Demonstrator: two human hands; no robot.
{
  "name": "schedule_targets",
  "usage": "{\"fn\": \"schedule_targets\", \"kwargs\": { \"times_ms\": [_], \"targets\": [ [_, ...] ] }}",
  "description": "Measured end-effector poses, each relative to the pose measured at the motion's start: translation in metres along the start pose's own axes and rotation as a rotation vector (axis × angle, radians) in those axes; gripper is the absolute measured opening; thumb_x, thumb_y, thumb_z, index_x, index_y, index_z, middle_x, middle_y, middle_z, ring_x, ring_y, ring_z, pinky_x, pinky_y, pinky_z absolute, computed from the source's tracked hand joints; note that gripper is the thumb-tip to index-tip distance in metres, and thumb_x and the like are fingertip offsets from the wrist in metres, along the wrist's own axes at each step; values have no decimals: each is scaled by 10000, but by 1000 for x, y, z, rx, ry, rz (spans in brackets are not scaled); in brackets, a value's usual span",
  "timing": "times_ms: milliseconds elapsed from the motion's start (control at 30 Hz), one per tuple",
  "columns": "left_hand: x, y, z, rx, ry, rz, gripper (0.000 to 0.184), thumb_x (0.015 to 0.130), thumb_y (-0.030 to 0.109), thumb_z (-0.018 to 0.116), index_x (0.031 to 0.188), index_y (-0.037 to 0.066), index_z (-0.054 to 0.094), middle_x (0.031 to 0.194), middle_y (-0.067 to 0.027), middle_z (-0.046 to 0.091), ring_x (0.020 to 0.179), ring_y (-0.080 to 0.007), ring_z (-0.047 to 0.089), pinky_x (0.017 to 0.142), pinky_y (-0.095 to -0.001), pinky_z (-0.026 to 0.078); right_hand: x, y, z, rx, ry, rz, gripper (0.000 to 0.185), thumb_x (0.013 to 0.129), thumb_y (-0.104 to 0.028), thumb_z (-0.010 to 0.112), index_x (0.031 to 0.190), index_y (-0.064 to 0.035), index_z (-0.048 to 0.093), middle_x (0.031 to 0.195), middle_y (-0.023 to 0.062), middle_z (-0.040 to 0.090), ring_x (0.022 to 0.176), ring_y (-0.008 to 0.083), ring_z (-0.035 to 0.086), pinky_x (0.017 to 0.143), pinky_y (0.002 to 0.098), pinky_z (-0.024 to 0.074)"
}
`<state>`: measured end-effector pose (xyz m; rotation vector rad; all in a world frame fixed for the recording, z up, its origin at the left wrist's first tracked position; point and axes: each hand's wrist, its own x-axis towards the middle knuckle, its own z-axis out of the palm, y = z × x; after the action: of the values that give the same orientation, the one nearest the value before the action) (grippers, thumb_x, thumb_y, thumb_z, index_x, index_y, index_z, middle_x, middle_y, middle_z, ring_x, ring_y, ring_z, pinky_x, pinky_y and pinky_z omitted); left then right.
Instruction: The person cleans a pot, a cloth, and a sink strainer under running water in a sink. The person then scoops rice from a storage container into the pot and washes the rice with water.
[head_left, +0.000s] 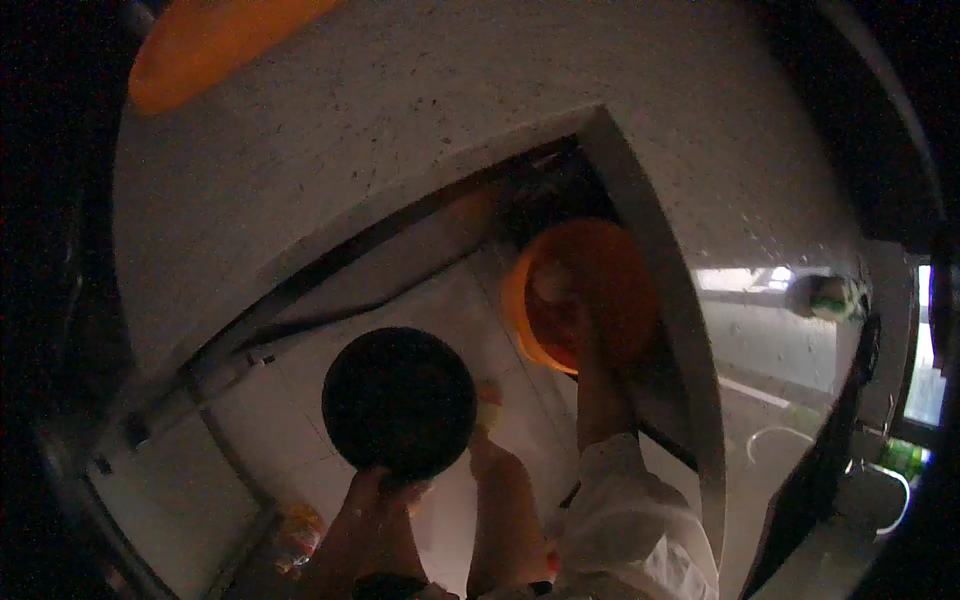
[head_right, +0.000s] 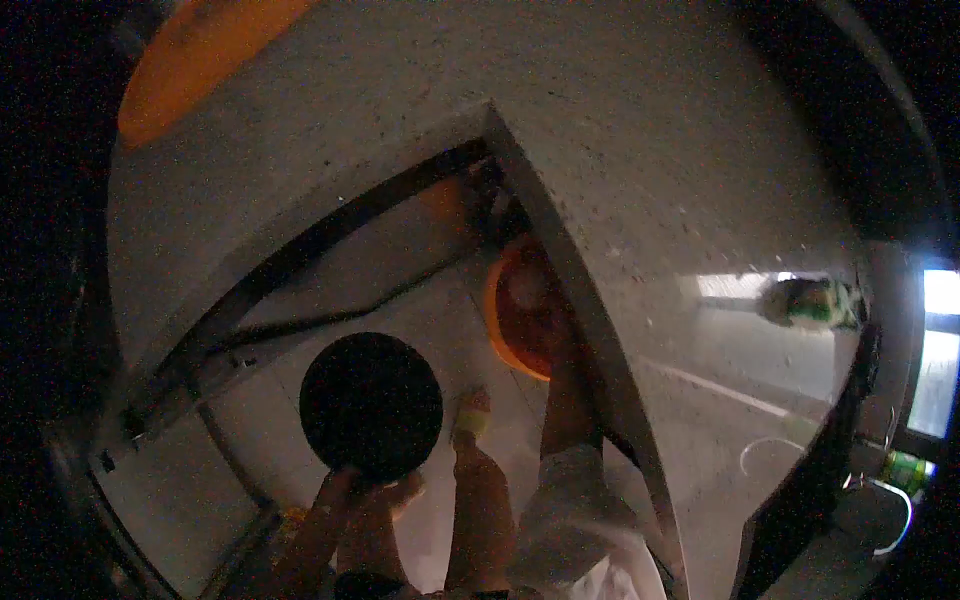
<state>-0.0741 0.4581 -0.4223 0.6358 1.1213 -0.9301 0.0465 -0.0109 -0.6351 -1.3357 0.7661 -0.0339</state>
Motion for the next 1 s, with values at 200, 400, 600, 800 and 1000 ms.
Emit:
{"fn": "schedule_targets", "kwargs": {
  "times_ms": [200,400,600,800,1000],
  "targets": [
    [14,19,66,178,-111,173,531,806,120,516,1291,66,305,1174,-192,460,964,-346,550,684,-428,553,-40,-28,-13,463,-198,-37,478,781,-148,593,1216,-29,434,1279,160,396,1173,323,402,1009,480,355],
    [-7,34,141,393,48,259,461,869,42,375,1315,65,261,1245,-217,409,924,-370,581,661,-457,578,-172,-167,50,89,-166,-66,508,731,-120,640,1190,-69,431,1256,159,400,1159,319,408,980,448,385],
    [3,26,130,443,17,190,502,852,9,375,1321,127,239,1251,-215,403,972,-410,557,655,-483,577,-266,-201,138,-850,22,-641,544,639,-81,729,1109,-140,463,1256,152,345,1172,346,346,934,431,404],
    [-43,29,124,331,-94,131,561,828,4,401,1327,166,203,1253,-200,404,1025,-400,531,693,-489,569,-298,-200,171,-1173,-194,-996,556,615,-56,733,1104,-124,478,1258,178,329,1161,396,331,915,468,389],
    [-18,26,104,326,-31,208,600,795,1,392,1330,140,160,1259,-223,362,1017,-429,514,726,-546,539,-271,-195,151,-511,-17,-412,648,651,-129,759,1188,-114,397,1210,146,371,1165,307,366,922,437,385]
  ]
}}
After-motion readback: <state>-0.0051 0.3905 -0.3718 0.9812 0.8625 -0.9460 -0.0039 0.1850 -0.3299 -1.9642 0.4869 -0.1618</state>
